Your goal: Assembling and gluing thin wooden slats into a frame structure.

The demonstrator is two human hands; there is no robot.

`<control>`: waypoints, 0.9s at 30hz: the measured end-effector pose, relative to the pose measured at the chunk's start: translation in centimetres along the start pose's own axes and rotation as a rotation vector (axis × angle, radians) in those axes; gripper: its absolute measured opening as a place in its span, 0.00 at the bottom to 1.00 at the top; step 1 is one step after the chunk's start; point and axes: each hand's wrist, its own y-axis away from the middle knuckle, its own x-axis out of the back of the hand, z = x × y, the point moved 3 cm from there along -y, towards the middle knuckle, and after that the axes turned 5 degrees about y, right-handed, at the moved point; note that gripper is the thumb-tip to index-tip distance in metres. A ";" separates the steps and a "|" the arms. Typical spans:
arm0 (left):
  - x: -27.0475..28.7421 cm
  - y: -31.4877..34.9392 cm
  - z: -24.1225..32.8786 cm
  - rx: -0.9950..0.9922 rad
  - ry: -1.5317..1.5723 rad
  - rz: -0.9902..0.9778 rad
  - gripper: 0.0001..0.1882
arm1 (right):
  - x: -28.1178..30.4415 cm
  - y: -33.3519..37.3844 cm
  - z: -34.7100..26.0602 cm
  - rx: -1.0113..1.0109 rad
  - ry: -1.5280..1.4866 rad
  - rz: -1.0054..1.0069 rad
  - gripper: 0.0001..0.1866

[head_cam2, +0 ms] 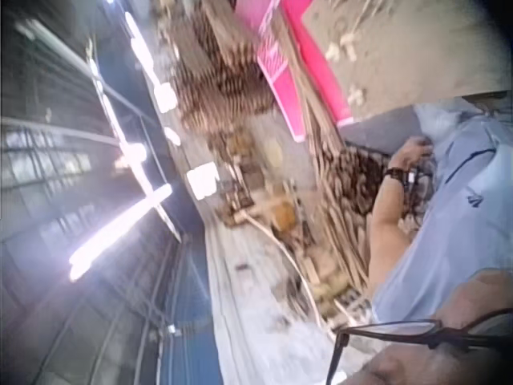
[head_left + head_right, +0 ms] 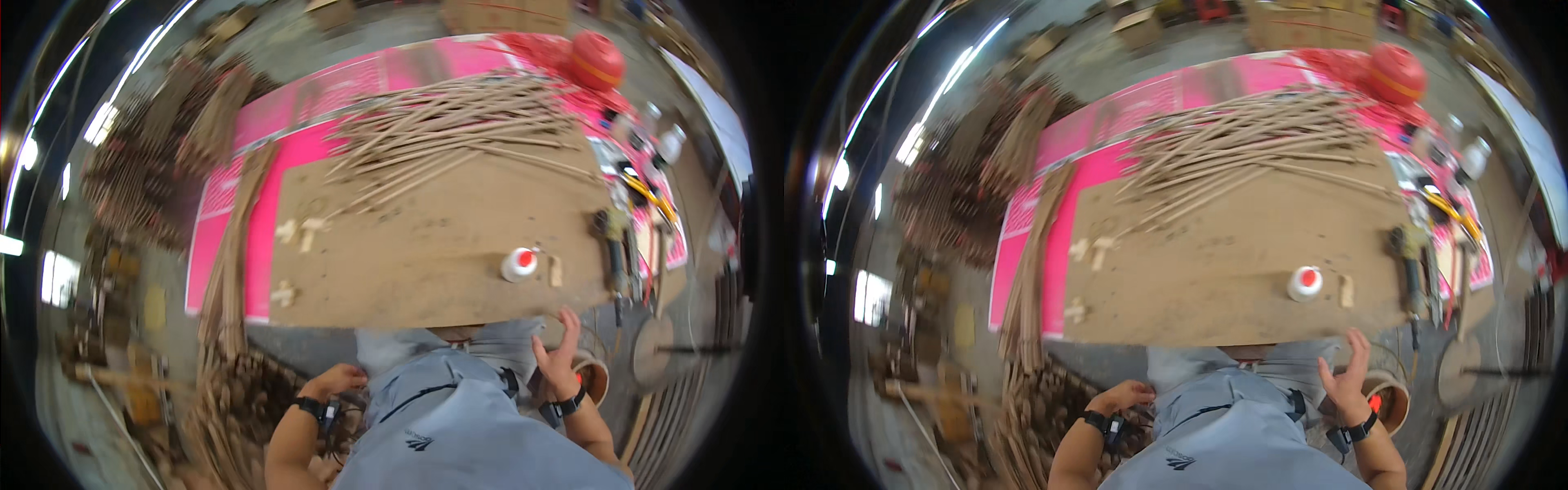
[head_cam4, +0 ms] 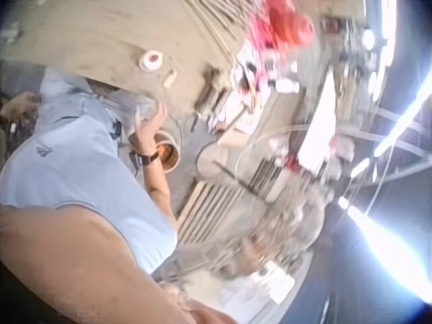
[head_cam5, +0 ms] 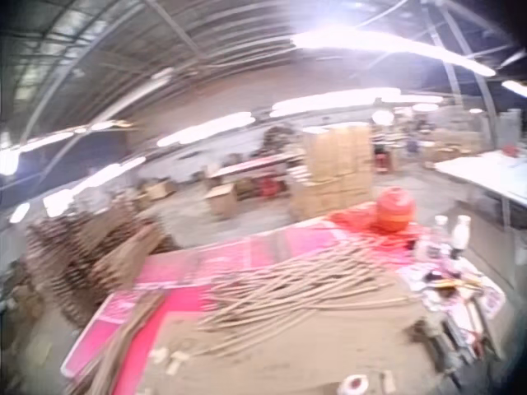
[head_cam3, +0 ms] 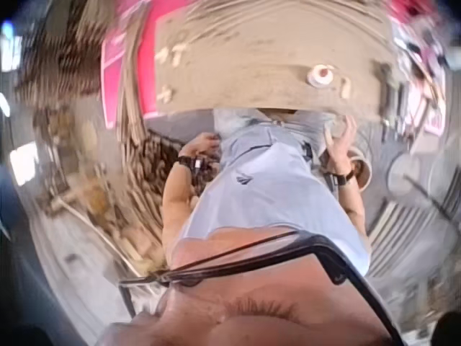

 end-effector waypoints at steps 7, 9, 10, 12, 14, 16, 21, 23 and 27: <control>-3.4 3.3 -8.1 -0.177 0.725 0.615 0.18 | -4.2 -4.8 2.9 -0.053 -0.075 -0.098 0.56; -4.8 5.3 -9.8 -0.176 0.779 0.753 0.17 | -5.3 -6.3 5.1 -0.150 -0.099 -0.021 0.56; -5.4 6.3 -10.9 -0.186 0.772 0.854 0.16 | -6.1 -7.3 5.0 -0.153 -0.118 -0.041 0.52; -6.3 8.0 -14.1 -0.157 0.789 1.011 0.15 | -8.2 -8.4 5.8 -0.177 -0.236 -0.059 0.49; -6.9 10.4 -16.3 -0.099 0.843 1.137 0.14 | -9.6 -8.9 8.6 -0.253 -0.206 -0.059 0.42; -7.4 13.0 -20.1 -0.105 0.694 1.412 0.13 | -10.3 -10.1 8.3 -0.269 -0.208 -0.108 0.41; -4.0 21.8 -25.4 0.082 0.479 1.902 0.15 | -10.4 -12.3 6.7 -0.198 -0.036 -0.198 0.29; -1.1 26.0 -27.1 0.265 0.279 2.105 0.21 | -10.3 -12.5 4.4 -0.141 -0.012 -0.150 0.27; 5.3 31.4 -29.9 0.616 0.036 2.285 0.36 | -10.3 -12.1 3.9 -0.121 0.012 -0.084 0.25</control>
